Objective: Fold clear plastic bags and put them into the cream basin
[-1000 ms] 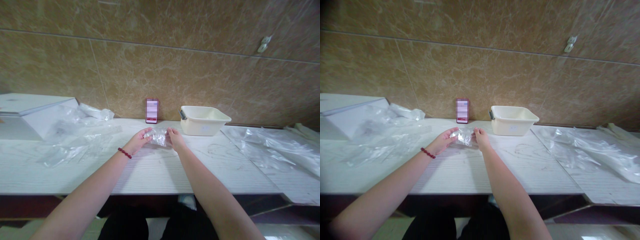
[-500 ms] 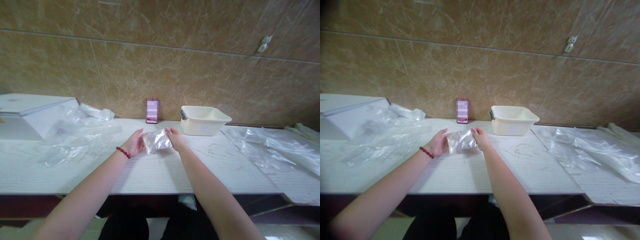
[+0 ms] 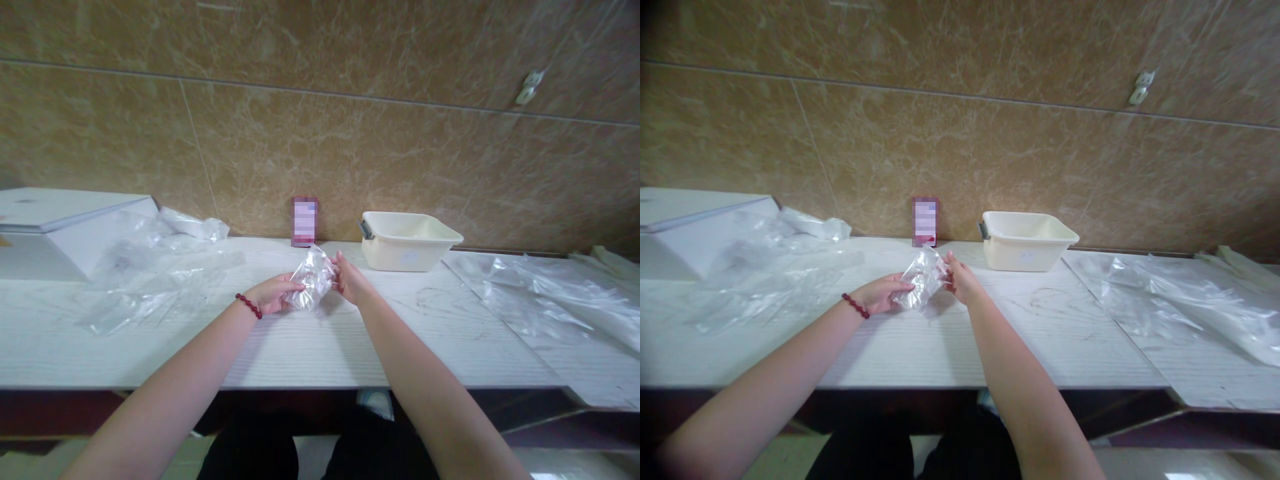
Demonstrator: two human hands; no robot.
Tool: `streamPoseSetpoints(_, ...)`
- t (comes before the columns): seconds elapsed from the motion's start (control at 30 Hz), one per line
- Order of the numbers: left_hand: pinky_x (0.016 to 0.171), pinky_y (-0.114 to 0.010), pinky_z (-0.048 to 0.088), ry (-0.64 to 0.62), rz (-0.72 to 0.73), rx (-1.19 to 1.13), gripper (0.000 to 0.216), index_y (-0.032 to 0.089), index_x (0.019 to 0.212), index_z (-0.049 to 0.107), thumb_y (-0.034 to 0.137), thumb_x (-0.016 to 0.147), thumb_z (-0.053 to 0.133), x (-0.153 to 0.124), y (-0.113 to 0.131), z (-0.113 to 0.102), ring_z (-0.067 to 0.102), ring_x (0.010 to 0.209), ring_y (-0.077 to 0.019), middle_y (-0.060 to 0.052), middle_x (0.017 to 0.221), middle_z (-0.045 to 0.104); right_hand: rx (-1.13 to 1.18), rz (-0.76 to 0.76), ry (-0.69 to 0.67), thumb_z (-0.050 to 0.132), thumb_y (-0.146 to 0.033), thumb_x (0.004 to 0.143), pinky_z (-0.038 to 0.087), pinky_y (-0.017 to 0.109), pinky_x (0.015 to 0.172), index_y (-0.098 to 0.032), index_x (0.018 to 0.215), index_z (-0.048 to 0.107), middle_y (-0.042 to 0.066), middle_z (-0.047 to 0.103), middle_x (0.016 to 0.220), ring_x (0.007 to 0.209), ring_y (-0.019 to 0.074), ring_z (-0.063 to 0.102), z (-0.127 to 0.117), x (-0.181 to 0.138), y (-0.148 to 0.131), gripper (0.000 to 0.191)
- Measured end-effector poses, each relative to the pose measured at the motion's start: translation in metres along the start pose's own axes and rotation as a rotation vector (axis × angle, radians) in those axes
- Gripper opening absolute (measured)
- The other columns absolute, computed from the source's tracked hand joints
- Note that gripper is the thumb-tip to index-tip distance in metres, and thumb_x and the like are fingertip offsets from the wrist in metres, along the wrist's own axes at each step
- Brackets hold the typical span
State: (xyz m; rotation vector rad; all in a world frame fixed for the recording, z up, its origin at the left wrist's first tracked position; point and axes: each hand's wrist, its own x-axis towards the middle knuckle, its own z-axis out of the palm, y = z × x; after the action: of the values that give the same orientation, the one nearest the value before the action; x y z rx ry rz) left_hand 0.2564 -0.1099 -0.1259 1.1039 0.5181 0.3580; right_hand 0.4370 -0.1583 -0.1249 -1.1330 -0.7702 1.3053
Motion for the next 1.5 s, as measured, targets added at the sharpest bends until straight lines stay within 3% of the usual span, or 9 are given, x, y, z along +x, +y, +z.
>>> streamPoseSetpoints(0.13,0.058,-0.021,0.043,0.100,0.080,-0.013,0.030,0.016,0.097,0.055,0.015,0.067,0.059,0.003,0.002,0.001,0.057,0.065,-0.0111,-0.005,0.081,0.062,-0.047,0.027,0.000,0.050,-0.051,0.068,0.029,0.013,0.037,-0.020,0.085,0.052,-0.001,0.059,0.079,0.057,0.0066,0.053,-0.002,-0.002,0.002,0.035)
streamPoseSetpoints(0.3,0.062,-0.024,0.045,0.043,0.087,0.000,0.037,0.019,0.104,0.052,0.015,0.068,0.058,0.005,0.000,0.000,0.058,0.069,-0.0130,-0.006,0.087,0.062,-0.096,0.026,-0.097,0.060,-0.039,0.064,0.032,0.012,0.040,-0.019,0.080,0.056,-0.001,0.058,0.078,0.057,0.0050,0.052,-0.002,-0.005,0.004,0.026)
streamPoseSetpoints(0.47,0.067,-0.026,0.045,0.014,0.085,-0.004,0.038,0.019,0.106,0.051,0.014,0.069,0.057,0.005,-0.001,-0.001,0.059,0.073,-0.0136,-0.007,0.091,0.061,-0.068,-0.001,-0.040,0.065,-0.030,0.061,0.030,0.012,0.038,-0.016,0.071,0.055,-0.004,0.055,0.064,0.050,0.0029,0.047,0.000,-0.003,0.005,0.019)
streamPoseSetpoints(0.6,0.076,-0.032,0.043,-0.046,0.083,-0.004,0.038,0.019,0.108,0.050,0.014,0.070,0.057,0.005,-0.001,0.001,0.058,0.082,-0.0154,-0.007,0.098,0.060,0.024,0.002,-0.106,0.062,-0.031,0.064,0.040,0.015,0.045,-0.017,0.075,0.056,-0.002,0.056,0.067,0.054,0.0050,0.050,0.001,-0.006,0.003,0.019)
streamPoseSetpoints(0.73,0.079,-0.036,0.043,-0.020,0.097,-0.027,0.037,0.019,0.110,0.048,0.022,0.073,0.054,0.005,-0.001,0.000,0.056,0.087,-0.0181,-0.010,0.106,0.056,0.008,0.048,-0.130,0.061,-0.026,0.066,0.045,0.017,0.051,-0.016,0.076,0.057,0.000,0.057,0.072,0.060,0.0065,0.053,0.003,-0.010,0.001,0.015)
streamPoseSetpoints(0.97,0.080,-0.041,0.043,-0.015,0.081,-0.108,0.038,0.021,0.112,0.046,0.033,0.076,0.049,0.004,0.000,0.002,0.054,0.092,-0.0212,-0.010,0.112,0.052,0.013,0.025,-0.073,0.057,-0.020,0.069,0.050,0.023,0.056,-0.015,0.075,0.054,-0.001,0.055,0.068,0.059,0.0069,0.052,0.004,-0.007,0.004,0.008)
streamPoseSetpoints(1.2,0.085,-0.036,0.039,-0.030,0.096,-0.014,0.049,0.021,0.117,0.041,0.013,0.071,0.056,0.005,-0.002,0.002,0.056,0.089,-0.0161,-0.009,0.105,0.055,0.017,-0.013,-0.009,0.056,-0.019,0.070,0.050,0.023,0.055,-0.015,0.078,0.052,0.002,0.058,0.074,0.064,0.0090,0.055,0.007,-0.009,0.001,0.010)
streamPoseSetpoints(1.5,0.084,-0.034,0.040,-0.045,0.129,0.012,0.053,0.027,0.118,0.039,0.012,0.070,0.056,0.012,-0.010,-0.002,0.055,0.091,-0.0150,-0.007,0.110,0.052,0.011,-0.054,0.098,0.055,-0.021,0.070,0.050,0.027,0.057,-0.018,0.076,0.049,0.000,0.056,0.072,0.066,0.0103,0.056,0.013,-0.013,0.001,0.009)
